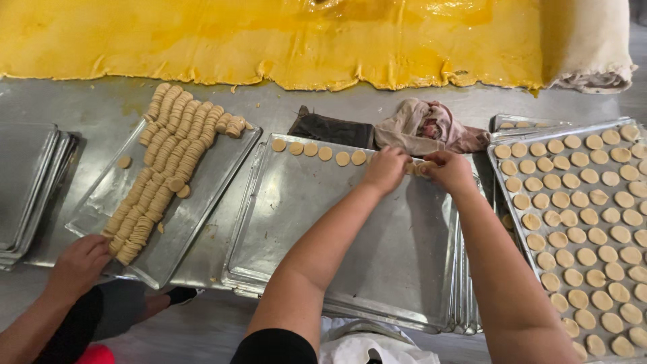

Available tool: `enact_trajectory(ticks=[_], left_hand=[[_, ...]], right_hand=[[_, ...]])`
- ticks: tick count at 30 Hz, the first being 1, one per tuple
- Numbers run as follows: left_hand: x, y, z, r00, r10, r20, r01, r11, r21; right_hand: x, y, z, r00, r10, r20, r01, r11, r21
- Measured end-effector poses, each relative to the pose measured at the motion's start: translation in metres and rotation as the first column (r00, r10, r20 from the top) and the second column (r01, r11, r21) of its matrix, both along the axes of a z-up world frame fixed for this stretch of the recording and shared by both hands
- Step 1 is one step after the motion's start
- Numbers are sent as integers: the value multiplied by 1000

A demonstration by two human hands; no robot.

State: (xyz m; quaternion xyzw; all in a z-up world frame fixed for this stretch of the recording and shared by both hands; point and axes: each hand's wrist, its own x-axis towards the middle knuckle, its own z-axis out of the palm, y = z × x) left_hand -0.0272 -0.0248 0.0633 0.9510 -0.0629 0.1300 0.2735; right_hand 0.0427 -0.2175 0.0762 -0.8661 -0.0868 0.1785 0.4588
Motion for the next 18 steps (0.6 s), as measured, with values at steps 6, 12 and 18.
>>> enact_trajectory(ticks=[6, 12, 18], left_hand=[[2, -9, -13, 997, -33, 75, 28, 997, 66], [8, -13, -21, 998, -17, 56, 9, 992, 125], [1, -15, 1, 999, 18, -34, -14, 993, 116]], right_hand=[[-2, 0, -7, 959, 45, 280, 37, 960, -279], [-2, -8, -15, 945, 49, 323, 46, 959, -280], [4, -25, -18, 986, -36, 160, 60, 987, -147]])
